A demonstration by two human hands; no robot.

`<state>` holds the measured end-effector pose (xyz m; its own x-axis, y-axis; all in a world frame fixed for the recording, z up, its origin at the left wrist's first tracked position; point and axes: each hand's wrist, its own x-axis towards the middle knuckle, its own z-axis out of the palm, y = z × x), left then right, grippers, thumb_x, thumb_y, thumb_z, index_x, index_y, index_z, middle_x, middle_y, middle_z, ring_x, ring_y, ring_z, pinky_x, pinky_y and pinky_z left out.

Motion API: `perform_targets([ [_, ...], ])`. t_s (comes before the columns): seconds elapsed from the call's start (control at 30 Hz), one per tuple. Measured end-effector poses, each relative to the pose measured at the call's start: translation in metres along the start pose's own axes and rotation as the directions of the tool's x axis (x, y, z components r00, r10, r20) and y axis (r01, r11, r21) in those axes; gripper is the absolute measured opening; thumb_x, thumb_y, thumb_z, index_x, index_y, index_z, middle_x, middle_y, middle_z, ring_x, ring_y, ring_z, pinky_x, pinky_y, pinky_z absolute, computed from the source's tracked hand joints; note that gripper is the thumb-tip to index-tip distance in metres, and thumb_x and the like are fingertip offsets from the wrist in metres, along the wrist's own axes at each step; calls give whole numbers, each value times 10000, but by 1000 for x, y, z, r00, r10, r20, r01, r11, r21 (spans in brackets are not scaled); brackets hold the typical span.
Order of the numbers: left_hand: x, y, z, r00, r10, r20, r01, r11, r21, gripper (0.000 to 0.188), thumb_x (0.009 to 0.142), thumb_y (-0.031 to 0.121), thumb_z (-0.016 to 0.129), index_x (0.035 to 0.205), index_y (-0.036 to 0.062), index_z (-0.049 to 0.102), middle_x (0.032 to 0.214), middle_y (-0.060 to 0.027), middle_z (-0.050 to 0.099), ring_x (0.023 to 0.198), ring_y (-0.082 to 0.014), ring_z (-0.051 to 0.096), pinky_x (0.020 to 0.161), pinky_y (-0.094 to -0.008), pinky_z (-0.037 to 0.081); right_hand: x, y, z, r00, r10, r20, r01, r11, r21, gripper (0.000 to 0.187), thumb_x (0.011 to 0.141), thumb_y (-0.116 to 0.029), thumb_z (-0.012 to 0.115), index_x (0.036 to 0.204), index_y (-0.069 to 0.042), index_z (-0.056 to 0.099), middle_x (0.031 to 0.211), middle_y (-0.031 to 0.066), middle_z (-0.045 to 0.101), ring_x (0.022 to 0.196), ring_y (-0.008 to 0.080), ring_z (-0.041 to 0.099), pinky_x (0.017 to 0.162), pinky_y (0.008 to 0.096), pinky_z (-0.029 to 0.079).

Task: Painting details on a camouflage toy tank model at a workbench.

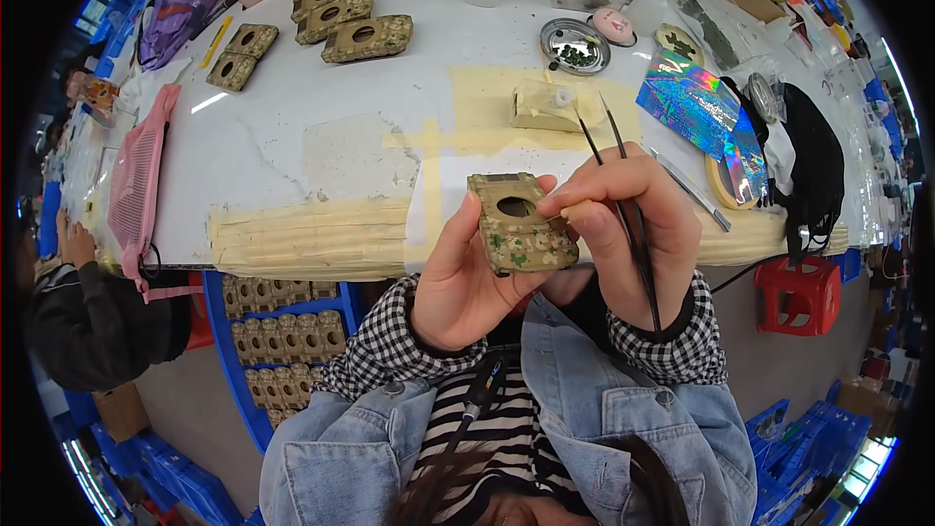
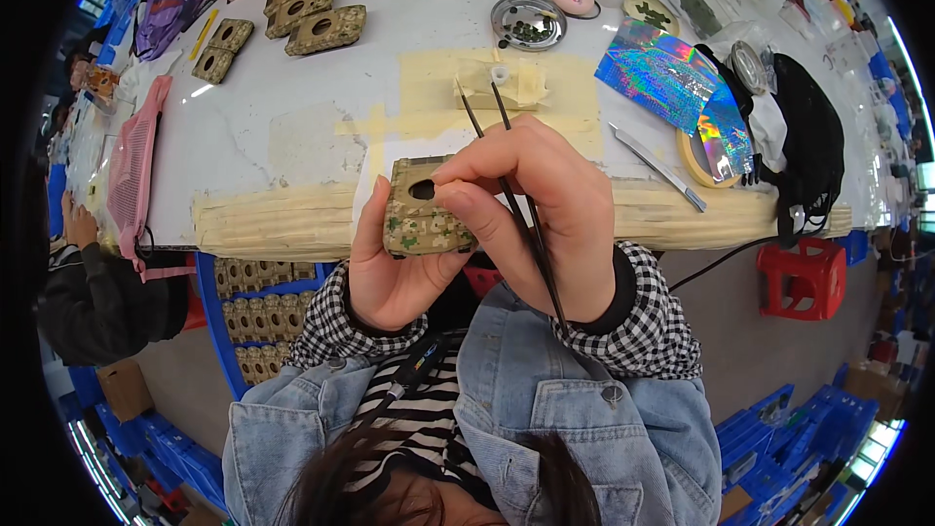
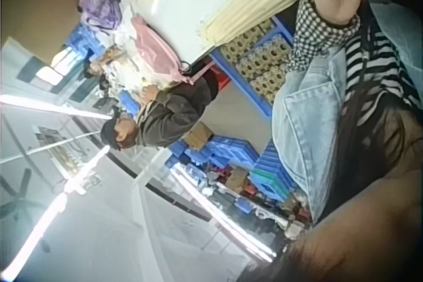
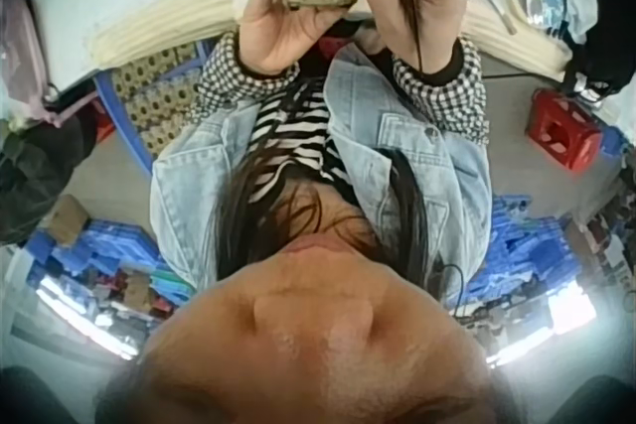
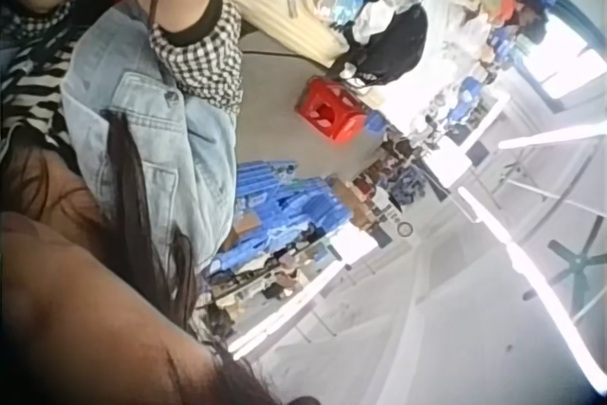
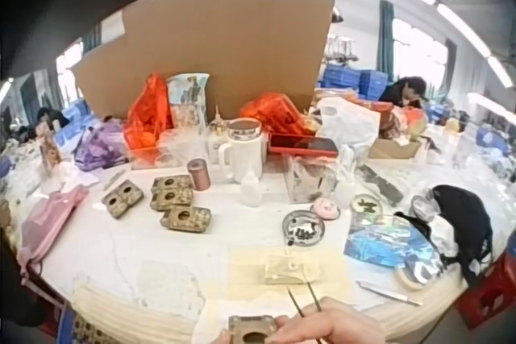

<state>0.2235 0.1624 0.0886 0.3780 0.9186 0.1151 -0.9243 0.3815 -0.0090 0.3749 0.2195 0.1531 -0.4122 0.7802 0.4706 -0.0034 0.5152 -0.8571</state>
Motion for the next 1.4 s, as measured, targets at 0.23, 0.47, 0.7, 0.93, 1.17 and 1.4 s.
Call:
perform_targets([
  [0.23, 0, -1, 5, 998, 24, -58, -22, 999, 32, 551, 988, 407, 281, 1363, 2, 278, 1329, -142, 421, 1212, -262, 468, 998, -388, 442, 0, 1, 4, 999, -35, -36, 34, 999, -41, 97, 795, -22, 661, 869, -5, 601, 781, 77, 598, 659, 154, 541, 606, 248, 436],
  [0.47, 0, 0, 3, 998, 18, -62, -14, 998, 60, 548, 990, 395, 288, 1364, -5, 278, 1302, -142, 451, 1188, -261, 491, 973, -365, 469, 1, 4, 4, 992, -120, -28, 116, 986, -119, 107, 781, -19, 670, 863, -18, 602, 760, 69, 607, 638, 166, 524, 595, 257, 431],
  [0.7, 0, 1, 3, 998, 11, -66, -7, 998, 64, 550, 986, 407, 300, 1368, 13, 277, 1299, -145, 458, 1200, -256, 482, 978, -373, 460, -2, 0, 3, 993, -103, -53, 96, 988, -118, 128, 781, -15, 670, 884, -18, 595, 778, 78, 613, 672, 186, 539, 626, 271, 449],
  [0.93, 0, -3, 7, 993, 72, -93, -61, 991, 119, 541, 976, 428, 317, 1374, 63, 284, 1304, -134, 466, 1218, -243, 467, 1016, -388, 404, -5, -5, -1, 990, -140, -34, 132, 973, -188, 136, 779, -17, 674, 886, -10, 591, 804, 90, 621, 716, 215, 568, 663, 294, 472],
  [1.17, -1, -4, 7, 990, 82, -113, -66, 988, 138, 534, 977, 422, 321, 1370, 64, 288, 1285, -127, 480, 1198, -237, 484, 1009, -382, 412, -4, -6, 1, 990, -141, -26, 133, 972, -194, 153, 757, -13, 690, 879, -4, 598, 782, 85, 613, 693, 217, 556, 636, 292, 463],
  [1.4, -1, -4, 7, 987, 78, -137, -57, 986, 155, 528, 979, 418, 316, 1371, 65, 281, 1274, -124, 487, 1181, -230, 496, 984, -370, 436, -4, -7, 1, 992, -127, -29, 118, 971, -210, 157, 741, -6, 699, 867, -5, 604, 765, 84, 600, 682, 214, 548, 613, 287, 455],
])
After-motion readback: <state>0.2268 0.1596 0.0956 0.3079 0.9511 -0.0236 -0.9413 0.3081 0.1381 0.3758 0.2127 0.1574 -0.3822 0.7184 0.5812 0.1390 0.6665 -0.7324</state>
